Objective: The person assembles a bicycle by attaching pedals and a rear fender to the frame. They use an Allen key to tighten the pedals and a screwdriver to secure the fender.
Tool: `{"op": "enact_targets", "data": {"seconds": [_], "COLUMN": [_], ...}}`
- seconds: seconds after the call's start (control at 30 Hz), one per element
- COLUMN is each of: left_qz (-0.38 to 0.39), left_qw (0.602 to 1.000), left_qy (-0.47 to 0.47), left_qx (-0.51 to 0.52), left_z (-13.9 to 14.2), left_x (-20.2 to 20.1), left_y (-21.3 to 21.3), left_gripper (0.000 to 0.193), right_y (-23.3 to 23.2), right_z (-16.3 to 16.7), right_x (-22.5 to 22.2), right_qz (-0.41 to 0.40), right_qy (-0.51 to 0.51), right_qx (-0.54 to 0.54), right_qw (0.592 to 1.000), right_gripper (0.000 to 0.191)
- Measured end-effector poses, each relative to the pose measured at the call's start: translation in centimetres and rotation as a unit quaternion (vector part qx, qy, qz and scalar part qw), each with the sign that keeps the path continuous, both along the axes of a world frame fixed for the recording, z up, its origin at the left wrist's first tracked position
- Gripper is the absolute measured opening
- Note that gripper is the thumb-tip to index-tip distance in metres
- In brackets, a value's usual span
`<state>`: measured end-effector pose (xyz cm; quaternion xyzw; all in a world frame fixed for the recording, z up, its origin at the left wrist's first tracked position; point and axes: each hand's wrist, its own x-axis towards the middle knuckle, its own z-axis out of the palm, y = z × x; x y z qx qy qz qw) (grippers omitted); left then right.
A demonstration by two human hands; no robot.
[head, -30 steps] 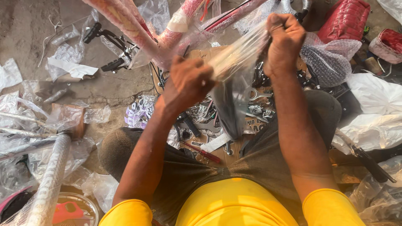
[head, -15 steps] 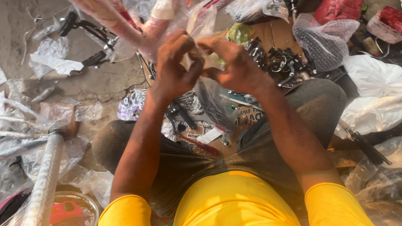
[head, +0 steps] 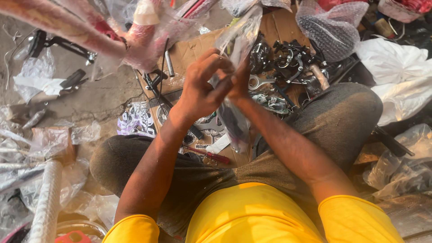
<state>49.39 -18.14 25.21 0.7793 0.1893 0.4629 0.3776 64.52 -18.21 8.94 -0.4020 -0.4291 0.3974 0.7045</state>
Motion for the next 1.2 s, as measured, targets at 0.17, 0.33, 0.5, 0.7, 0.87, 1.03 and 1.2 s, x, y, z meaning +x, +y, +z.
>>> {"op": "enact_targets", "data": {"seconds": [0.17,0.33,0.5,0.7,0.87,1.03,1.2], "left_qz": [0.055,0.037,0.112,0.067,0.052,0.015,-0.028], "left_qw": [0.996,0.989,0.96,0.975,0.935,0.892,0.963], "left_qy": [0.055,0.099,0.084,-0.04,-0.173,-0.2,0.054], "left_qx": [0.032,-0.101,-0.241,-0.208,-0.305,-0.404,-0.264], "left_z": [-1.1,-4.3,-8.2,-10.6,-10.3,-7.9,-5.0], "left_x": [0.2,0.7,4.3,5.1,4.6,4.5,4.1], "left_y": [1.5,3.0,0.8,1.7,3.1,4.1,2.8], "left_gripper": [0.067,0.112,0.107,0.02,0.016,0.032,0.075], "right_y": [2.3,1.9,0.9,-0.9,-3.0,-4.1,-2.8], "right_z": [0.9,6.7,11.2,7.8,3.8,3.1,2.6], "right_x": [3.9,7.1,10.0,5.3,2.9,2.2,2.9], "right_qz": [-0.077,-0.049,0.125,-0.036,0.072,0.1,-0.147], "right_qy": [0.158,0.276,0.292,-0.067,-0.107,-0.169,-0.251], "right_qx": [-0.209,-0.131,-0.005,-0.068,-0.051,-0.076,-0.096], "right_qw": [0.962,0.951,0.948,0.995,0.99,0.978,0.952], "right_gripper": [0.03,0.032,0.05,0.085,0.106,0.117,0.072]}}
